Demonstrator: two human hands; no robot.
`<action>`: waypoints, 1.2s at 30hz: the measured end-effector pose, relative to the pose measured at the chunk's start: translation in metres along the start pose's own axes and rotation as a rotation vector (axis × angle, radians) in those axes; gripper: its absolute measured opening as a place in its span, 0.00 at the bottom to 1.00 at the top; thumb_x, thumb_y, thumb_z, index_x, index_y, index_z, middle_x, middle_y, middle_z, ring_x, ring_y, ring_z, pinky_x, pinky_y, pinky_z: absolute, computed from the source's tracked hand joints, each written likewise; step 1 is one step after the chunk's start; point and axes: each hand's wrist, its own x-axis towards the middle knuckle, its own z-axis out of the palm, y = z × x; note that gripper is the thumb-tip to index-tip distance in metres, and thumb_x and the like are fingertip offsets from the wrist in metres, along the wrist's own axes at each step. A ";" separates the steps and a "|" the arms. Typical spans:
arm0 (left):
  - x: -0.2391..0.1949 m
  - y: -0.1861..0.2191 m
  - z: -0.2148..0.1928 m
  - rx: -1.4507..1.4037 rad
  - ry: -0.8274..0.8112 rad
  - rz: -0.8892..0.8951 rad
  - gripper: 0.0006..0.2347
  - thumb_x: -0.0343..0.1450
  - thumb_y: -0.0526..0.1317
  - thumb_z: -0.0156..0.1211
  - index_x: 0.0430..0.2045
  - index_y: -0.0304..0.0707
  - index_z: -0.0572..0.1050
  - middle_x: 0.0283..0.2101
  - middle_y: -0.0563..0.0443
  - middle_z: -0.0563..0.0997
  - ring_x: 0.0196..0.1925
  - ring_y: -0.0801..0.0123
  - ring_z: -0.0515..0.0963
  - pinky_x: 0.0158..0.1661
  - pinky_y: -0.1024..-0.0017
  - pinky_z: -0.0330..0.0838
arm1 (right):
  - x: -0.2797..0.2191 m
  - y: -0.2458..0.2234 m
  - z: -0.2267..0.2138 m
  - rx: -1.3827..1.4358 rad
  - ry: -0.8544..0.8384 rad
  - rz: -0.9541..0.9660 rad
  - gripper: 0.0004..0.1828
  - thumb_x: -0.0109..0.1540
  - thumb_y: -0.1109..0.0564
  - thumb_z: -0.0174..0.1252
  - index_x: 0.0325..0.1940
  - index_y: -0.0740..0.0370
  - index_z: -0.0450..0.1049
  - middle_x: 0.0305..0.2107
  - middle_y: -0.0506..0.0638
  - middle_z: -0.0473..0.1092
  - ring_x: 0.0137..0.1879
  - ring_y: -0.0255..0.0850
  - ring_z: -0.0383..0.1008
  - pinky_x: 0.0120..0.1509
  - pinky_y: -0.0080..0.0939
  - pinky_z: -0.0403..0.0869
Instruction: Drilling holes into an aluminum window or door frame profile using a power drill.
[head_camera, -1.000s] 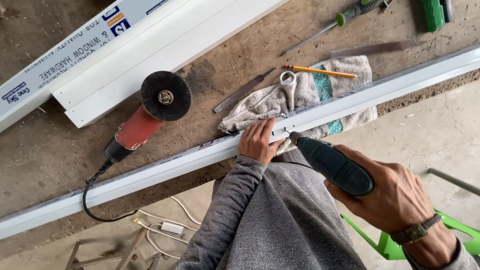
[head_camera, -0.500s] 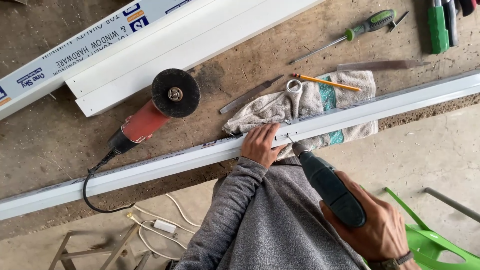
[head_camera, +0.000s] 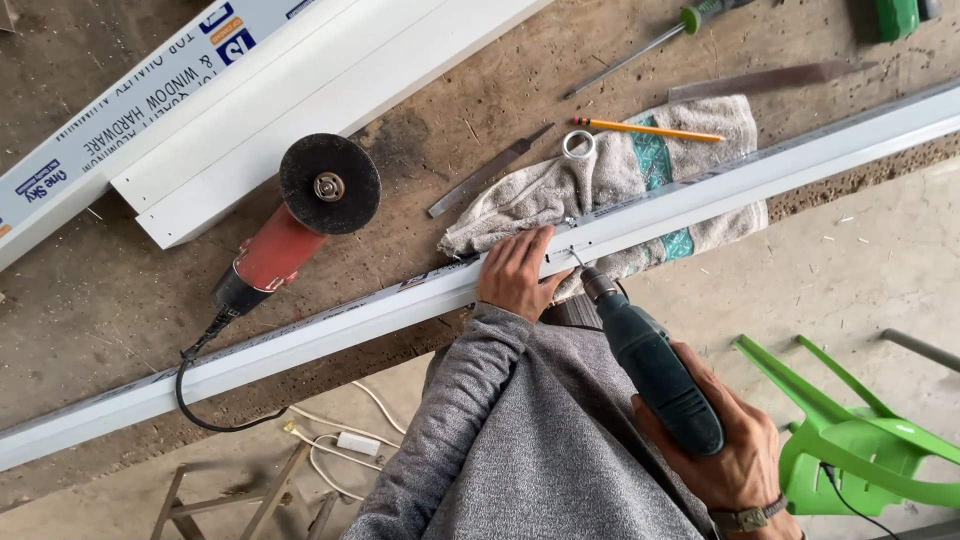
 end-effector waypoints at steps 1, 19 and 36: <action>0.002 0.001 -0.003 0.000 -0.005 0.004 0.31 0.63 0.54 0.77 0.58 0.38 0.75 0.53 0.45 0.84 0.54 0.62 0.83 0.59 0.64 0.73 | -0.001 0.001 0.002 0.003 0.000 0.005 0.43 0.46 0.38 0.73 0.67 0.40 0.74 0.45 0.47 0.81 0.40 0.48 0.83 0.46 0.49 0.80; 0.001 -0.002 0.004 -0.022 0.024 -0.005 0.32 0.62 0.54 0.78 0.57 0.38 0.75 0.52 0.44 0.84 0.52 0.61 0.84 0.58 0.63 0.74 | 0.017 -0.020 -0.023 0.000 0.081 -0.137 0.34 0.50 0.43 0.72 0.61 0.46 0.78 0.36 0.47 0.80 0.33 0.46 0.80 0.43 0.50 0.79; -0.001 -0.001 0.007 -0.069 -0.052 -0.059 0.41 0.57 0.55 0.80 0.64 0.40 0.68 0.53 0.44 0.83 0.52 0.60 0.82 0.59 0.62 0.71 | 0.034 -0.045 -0.111 0.065 -0.010 0.085 0.37 0.45 0.53 0.76 0.60 0.44 0.82 0.32 0.42 0.82 0.30 0.26 0.67 0.50 0.33 0.71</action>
